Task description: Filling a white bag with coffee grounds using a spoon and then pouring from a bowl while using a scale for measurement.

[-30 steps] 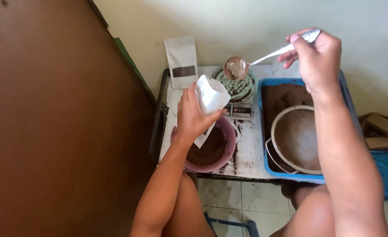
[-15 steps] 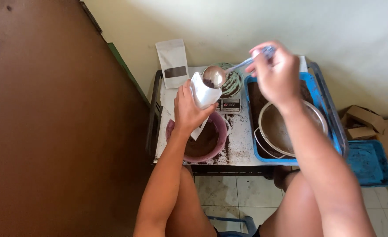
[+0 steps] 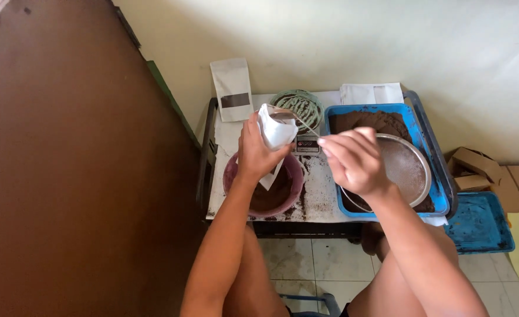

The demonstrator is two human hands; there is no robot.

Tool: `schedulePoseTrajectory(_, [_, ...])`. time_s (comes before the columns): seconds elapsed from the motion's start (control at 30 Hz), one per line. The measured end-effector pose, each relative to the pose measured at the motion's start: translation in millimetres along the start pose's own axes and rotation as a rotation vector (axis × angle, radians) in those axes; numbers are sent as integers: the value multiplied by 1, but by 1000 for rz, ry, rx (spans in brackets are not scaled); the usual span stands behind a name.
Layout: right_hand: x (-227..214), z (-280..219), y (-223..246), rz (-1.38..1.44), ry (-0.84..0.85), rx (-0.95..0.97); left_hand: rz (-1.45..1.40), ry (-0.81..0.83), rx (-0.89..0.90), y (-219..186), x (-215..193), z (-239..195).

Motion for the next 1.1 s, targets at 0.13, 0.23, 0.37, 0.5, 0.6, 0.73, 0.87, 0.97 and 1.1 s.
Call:
schedulePoseTrajectory(0.13, [-10,-13,-21,-14,-41,138,-48,48,-25,-4,-7,0])
schedulePoseTrajectory(0.23, [-14,-14,-46,154,-68,397,-102,58,-58,-6,-9,4])
schedulePoseTrajectory(0.37, [-6,-34,-87,306,-7,859,-64,68,-127,5,-7,6])
schedulePoseTrajectory(0.5, [10,-54,-119,351,43,1077,-81,85,-201,16,-9,8])
schedulePoseTrajectory(0.6, [24,-76,-135,332,101,1085,-69,77,-224,10,-13,12])
schedulePoseTrajectory(0.73, [46,-104,-144,316,219,1028,-83,66,-239,15,-16,12])
schedulePoseTrajectory(0.87, [71,-116,-138,166,293,817,-125,28,-248,16,-20,14])
schedulePoseTrajectory(0.97, [90,-134,-145,-84,337,636,-129,-1,-224,16,-23,17])
schedulePoseTrajectory(1.1, [116,-147,-134,-324,371,347,-135,-54,-210,21,-25,13])
Point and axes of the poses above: each hand's wrist, its own z-axis towards the middle knuckle, its own x-axis out of the palm, y = z × x, the point moved 4 cm from there along z, towards the middle knuckle, and after that the axes turned 13 degrees about -z, right-handed, at the moved point
